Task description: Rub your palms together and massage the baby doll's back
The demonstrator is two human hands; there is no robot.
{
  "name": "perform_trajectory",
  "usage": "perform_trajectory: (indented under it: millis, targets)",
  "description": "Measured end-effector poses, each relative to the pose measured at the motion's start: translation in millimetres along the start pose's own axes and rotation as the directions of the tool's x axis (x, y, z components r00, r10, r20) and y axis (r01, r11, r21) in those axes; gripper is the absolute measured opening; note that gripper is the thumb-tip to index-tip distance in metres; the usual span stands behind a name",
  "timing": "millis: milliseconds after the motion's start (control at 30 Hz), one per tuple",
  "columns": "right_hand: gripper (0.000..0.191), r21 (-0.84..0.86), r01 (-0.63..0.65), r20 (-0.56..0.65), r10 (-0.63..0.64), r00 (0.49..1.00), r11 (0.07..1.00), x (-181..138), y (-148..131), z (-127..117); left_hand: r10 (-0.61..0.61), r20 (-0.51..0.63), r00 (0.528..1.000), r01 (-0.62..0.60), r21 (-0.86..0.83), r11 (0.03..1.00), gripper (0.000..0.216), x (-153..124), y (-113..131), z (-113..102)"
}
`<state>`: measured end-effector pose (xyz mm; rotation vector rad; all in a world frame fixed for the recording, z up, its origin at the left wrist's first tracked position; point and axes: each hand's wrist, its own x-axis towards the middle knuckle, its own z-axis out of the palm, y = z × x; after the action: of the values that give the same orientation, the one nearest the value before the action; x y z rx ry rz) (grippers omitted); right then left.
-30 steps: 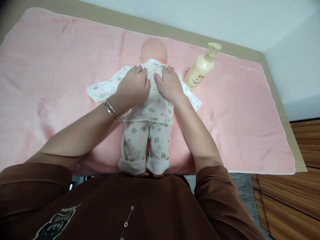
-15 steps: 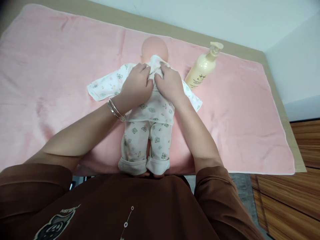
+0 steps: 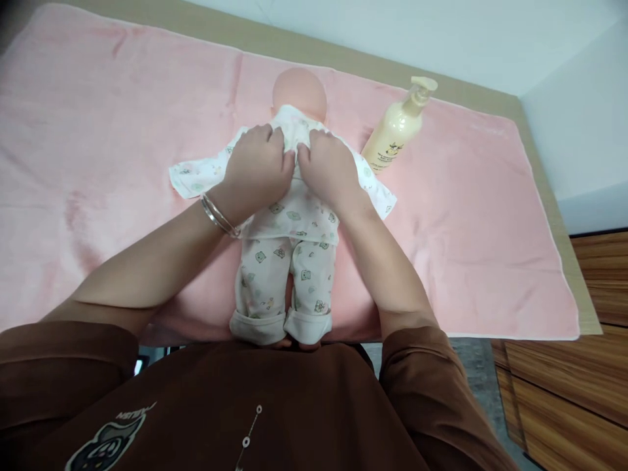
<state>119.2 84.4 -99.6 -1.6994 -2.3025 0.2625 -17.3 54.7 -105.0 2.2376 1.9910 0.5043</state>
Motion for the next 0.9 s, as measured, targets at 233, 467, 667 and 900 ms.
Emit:
perform_trajectory:
  millis: [233,467,667,900]
  targets:
    - [0.062,0.049,0.011,0.033,-0.013,0.999,0.999,6,10,12,0.102,-0.106,0.989,-0.121,-0.193,0.974,0.016,13,-17,8]
    - [0.048,0.047,0.042,-0.016,-0.041,0.999,0.998,-1,-3,11,-0.055,-0.104,0.993,0.025,-0.266,0.964,0.027,36,-33,31]
    - [0.062,0.059,-0.086,-0.047,0.089,0.995,0.995,21,17,23,-0.071,-0.137,0.988,0.035,-0.248,0.968,0.029,31,-31,40]
    - [0.069,0.07,-0.036,-0.114,0.044,0.993,0.997,18,18,28,-0.087,-0.158,0.984,0.028,-0.339,0.94,0.03,32,-34,39]
